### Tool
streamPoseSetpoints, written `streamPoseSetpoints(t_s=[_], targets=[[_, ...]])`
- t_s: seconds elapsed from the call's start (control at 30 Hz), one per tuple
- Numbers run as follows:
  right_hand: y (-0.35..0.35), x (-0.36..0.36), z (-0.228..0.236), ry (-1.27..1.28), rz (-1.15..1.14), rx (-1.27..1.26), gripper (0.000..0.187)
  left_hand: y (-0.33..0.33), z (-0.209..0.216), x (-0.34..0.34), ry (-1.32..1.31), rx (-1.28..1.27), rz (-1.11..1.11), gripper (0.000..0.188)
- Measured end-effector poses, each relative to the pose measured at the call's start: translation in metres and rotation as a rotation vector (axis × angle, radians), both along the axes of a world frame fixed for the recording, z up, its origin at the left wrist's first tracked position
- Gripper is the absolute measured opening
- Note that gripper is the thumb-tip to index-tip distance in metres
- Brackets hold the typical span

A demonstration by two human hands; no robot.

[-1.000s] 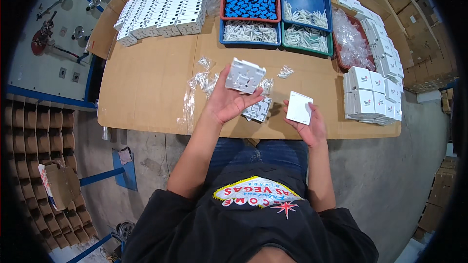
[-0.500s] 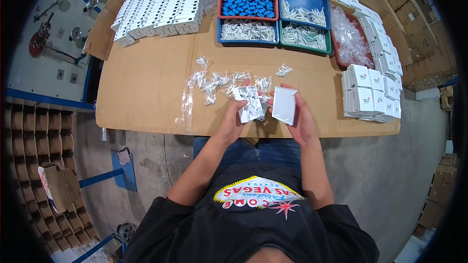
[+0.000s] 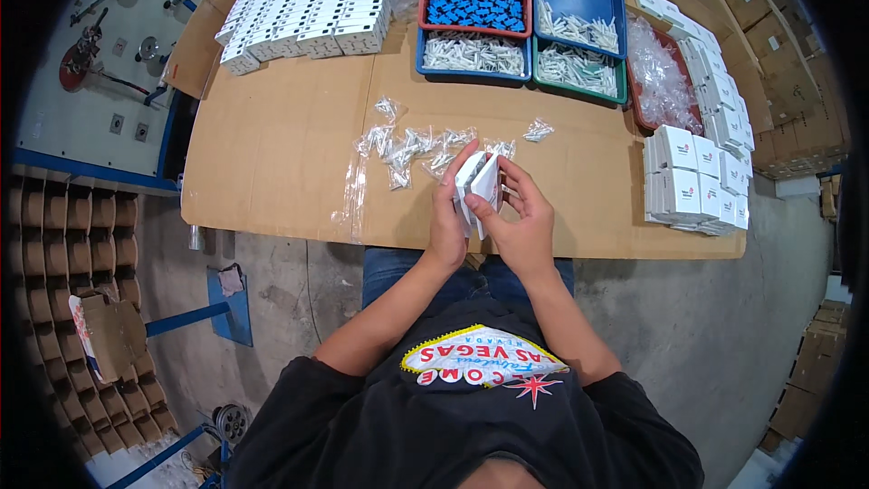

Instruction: The person assembles small white electrical components and plastic bags into white cardboard boxes at a workbench. They pick up a component, place it into a box, and then place the box into a stack of finished units. The process is repeated continuously throughout the clip.

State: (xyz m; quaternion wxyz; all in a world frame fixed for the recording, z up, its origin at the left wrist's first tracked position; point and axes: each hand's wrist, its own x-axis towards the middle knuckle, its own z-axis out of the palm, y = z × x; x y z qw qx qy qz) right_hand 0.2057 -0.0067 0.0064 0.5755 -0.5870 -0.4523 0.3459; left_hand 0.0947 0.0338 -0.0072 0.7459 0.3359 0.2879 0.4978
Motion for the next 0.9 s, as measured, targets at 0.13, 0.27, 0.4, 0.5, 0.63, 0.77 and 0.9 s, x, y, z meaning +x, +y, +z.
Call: streamPoseSetpoints(t_s=[0.13,0.27,0.4,0.5,0.63,0.77,0.9], targets=[[0.000,0.000,-0.003,-0.054,0.013,0.023,0.077,0.001,-0.007,0.000,0.016,0.026,0.001,0.068],[-0.001,0.000,-0.003,-0.090,0.013,0.032,0.078,0.001,-0.009,0.002,0.048,0.031,0.015,0.069],[-0.002,-0.001,-0.007,-0.126,-0.003,0.036,0.079,0.000,-0.003,0.001,0.061,0.010,-0.015,0.069],[-0.003,-0.003,-0.009,-0.110,-0.006,0.056,0.079,-0.002,-0.005,0.001,0.069,0.013,-0.010,0.069],[-0.005,-0.007,-0.017,-0.136,-0.029,0.094,0.079,-0.005,-0.005,0.000,0.073,0.043,-0.019,0.070],[-0.011,-0.013,-0.013,-0.293,-0.011,0.112,0.073,-0.009,-0.007,-0.003,0.003,0.047,0.007,0.067],[-0.014,-0.016,-0.011,-0.258,0.019,0.124,0.059,-0.010,-0.004,-0.008,0.123,0.057,-0.032,0.063]])
